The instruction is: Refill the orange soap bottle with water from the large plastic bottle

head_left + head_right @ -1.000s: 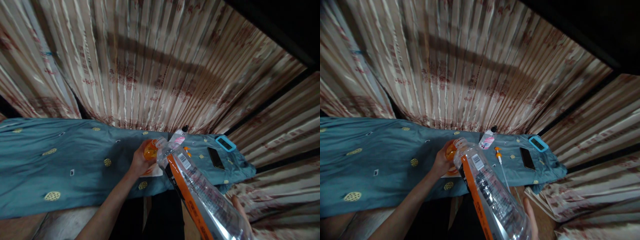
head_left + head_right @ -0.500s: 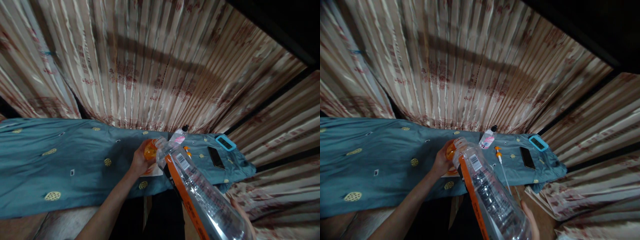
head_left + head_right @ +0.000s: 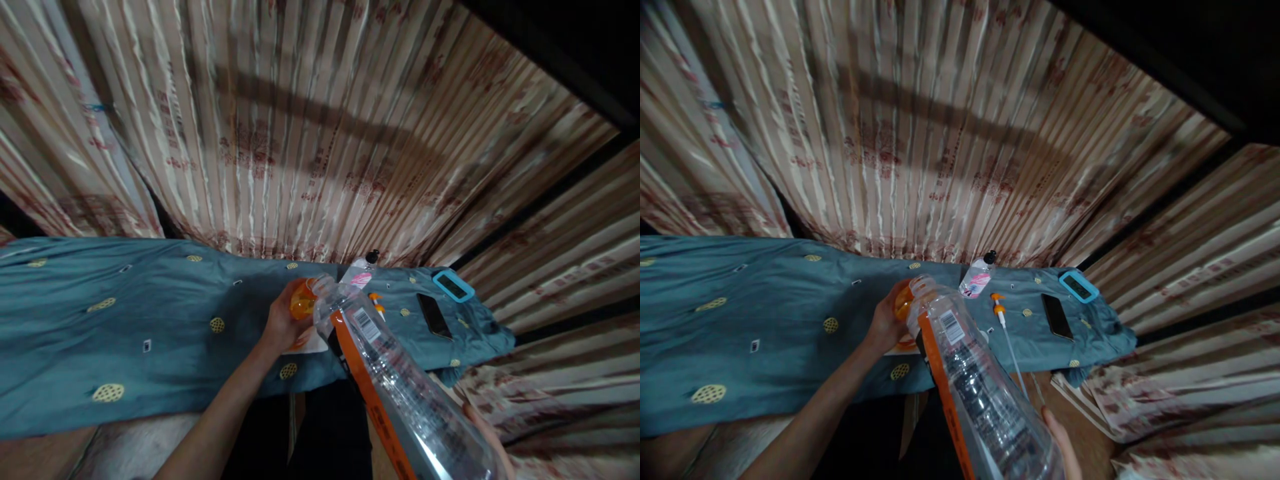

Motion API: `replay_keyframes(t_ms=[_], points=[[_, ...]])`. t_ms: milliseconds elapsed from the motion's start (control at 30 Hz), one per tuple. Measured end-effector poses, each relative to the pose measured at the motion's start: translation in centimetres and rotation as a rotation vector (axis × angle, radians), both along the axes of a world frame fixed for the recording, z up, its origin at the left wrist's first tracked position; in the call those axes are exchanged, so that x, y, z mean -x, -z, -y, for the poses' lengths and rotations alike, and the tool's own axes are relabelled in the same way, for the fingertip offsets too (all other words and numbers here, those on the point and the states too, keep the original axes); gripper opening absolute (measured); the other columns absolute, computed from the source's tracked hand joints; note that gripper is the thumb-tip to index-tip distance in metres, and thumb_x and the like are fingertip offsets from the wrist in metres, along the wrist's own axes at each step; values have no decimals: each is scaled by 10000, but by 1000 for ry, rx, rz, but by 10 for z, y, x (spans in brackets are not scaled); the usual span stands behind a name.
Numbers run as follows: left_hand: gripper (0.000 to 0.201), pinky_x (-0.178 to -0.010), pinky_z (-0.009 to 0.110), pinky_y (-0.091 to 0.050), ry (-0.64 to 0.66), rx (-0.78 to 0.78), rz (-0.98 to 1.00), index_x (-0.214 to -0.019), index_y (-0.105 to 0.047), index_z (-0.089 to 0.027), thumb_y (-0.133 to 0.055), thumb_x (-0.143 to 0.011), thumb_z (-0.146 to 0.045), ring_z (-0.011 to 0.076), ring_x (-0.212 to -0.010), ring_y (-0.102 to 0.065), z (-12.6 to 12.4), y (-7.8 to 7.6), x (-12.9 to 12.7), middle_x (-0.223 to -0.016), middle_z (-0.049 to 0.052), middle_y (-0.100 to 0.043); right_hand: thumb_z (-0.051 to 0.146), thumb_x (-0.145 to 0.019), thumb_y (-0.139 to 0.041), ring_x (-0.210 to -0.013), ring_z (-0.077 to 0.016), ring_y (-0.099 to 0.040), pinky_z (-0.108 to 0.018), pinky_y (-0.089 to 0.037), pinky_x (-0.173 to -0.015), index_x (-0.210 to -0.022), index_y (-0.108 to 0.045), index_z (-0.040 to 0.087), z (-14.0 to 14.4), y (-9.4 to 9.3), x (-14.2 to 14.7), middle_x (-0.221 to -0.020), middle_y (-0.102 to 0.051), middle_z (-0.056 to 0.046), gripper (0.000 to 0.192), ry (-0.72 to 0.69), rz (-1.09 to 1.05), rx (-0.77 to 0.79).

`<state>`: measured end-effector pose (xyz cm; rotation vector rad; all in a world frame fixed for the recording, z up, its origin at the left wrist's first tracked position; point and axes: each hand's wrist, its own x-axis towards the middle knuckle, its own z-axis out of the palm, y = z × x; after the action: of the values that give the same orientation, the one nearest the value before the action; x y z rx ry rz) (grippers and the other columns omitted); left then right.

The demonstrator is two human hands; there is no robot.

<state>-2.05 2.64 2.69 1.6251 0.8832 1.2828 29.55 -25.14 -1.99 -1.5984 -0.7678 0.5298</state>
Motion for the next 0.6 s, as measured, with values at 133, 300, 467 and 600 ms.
replay_keyframes(t_ms=[133, 300, 467, 600], points=[[590, -904, 376, -582, -2, 10, 20, -1178, -606, -174, -806, -639, -307, 251, -969, -726, 0, -1, -1, -1088, 75, -744, 647, -889, -572, -668, -249, -700, -377, -613, -655, -831, -780, 237, -2, 1, -8, -686, -711, -24, 463, -116, -115, 44], [572, -871, 364, -592, 10, 23, 21, -1180, -597, -195, -801, -657, -308, 247, -953, -729, 0, 2, -2, -1072, 62, -743, 805, -813, -510, -523, -283, -683, -399, -596, -461, -706, -782, 239, -17, -12, -13, -611, -699, -57, 637, -317, -365, 177], [577, -893, 359, -592, 6, 53, 37, -1173, -595, -202, -804, -645, -309, 240, -972, -727, 0, 1, -3, -1088, 46, -741, 621, -846, -654, -529, -222, -676, -310, -556, -429, -694, -763, 250, -25, -28, 3, -623, -702, -11, 415, -280, 38, 3], [580, -888, 370, -593, 31, 52, 93, -1183, -582, -184, -789, -650, -283, 241, -974, -726, 1, 0, -3, -1085, 64, -741, 536, -883, -653, -553, -202, -652, -322, -598, -596, -703, -741, 255, -21, -27, 8, -576, -659, 18, 344, -123, 257, -93]])
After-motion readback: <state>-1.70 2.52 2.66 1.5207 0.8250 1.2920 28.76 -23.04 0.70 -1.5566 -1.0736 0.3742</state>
